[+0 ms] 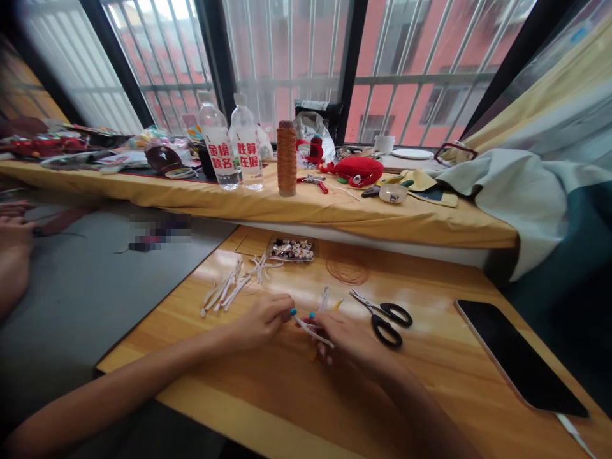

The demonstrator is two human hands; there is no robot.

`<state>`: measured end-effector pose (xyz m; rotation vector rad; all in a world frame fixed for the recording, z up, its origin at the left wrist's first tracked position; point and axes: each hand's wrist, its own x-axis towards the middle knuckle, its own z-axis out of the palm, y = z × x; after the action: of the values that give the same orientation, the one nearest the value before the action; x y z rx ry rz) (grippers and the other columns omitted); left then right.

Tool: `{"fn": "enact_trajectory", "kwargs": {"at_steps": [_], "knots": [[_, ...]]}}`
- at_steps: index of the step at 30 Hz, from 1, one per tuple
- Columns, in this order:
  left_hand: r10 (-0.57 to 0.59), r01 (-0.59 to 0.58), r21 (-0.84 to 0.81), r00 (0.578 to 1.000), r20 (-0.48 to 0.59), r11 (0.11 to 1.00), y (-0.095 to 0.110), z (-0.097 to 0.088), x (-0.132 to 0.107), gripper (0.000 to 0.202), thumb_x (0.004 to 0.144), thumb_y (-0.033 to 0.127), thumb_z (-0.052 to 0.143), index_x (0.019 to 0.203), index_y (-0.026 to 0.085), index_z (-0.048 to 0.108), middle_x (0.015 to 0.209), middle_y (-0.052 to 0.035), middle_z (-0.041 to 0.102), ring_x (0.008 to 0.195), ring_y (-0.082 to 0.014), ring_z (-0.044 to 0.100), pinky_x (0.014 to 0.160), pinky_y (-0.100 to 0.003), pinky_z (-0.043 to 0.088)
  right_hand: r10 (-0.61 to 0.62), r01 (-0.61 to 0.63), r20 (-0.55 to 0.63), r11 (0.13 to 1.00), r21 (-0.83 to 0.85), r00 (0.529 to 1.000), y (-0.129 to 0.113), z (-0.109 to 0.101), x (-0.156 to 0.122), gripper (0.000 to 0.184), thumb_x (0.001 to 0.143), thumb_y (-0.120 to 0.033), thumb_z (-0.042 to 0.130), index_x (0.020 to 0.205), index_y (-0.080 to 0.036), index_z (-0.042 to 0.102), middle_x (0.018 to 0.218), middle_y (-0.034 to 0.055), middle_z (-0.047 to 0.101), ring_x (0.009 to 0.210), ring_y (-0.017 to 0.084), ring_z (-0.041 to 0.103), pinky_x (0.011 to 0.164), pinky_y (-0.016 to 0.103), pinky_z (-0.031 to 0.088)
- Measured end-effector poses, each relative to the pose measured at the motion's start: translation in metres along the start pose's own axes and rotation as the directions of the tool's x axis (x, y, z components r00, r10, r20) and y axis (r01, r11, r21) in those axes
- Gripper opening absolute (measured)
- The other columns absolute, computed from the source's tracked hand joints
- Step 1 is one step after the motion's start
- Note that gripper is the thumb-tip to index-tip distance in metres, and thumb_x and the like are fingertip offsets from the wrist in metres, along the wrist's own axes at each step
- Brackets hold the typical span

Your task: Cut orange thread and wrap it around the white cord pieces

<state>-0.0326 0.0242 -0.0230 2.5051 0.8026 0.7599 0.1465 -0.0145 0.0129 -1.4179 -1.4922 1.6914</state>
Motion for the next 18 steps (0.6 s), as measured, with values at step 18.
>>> {"fn": "enact_trajectory", "kwargs": {"at_steps": [18], "knots": [[-0.074, 0.048, 0.261, 0.993, 0.090, 0.964, -0.002, -0.011, 0.000, 0.023, 0.084, 0.016, 0.033, 0.063, 0.015, 0.044, 0.063, 0.0006, 0.047, 0.057, -0.0092, 0.041, 0.054, -0.021, 0.030, -0.424, 0.064, -0.201, 0.534, -0.843, 0.883, 0.002, -0.048, -0.005, 0.026, 0.077, -0.023, 0.040, 0.087, -0.017, 0.062, 0.095, 0.0101, 0.061, 0.087, 0.022, 0.055, 0.078, 0.036, 0.039]]}}
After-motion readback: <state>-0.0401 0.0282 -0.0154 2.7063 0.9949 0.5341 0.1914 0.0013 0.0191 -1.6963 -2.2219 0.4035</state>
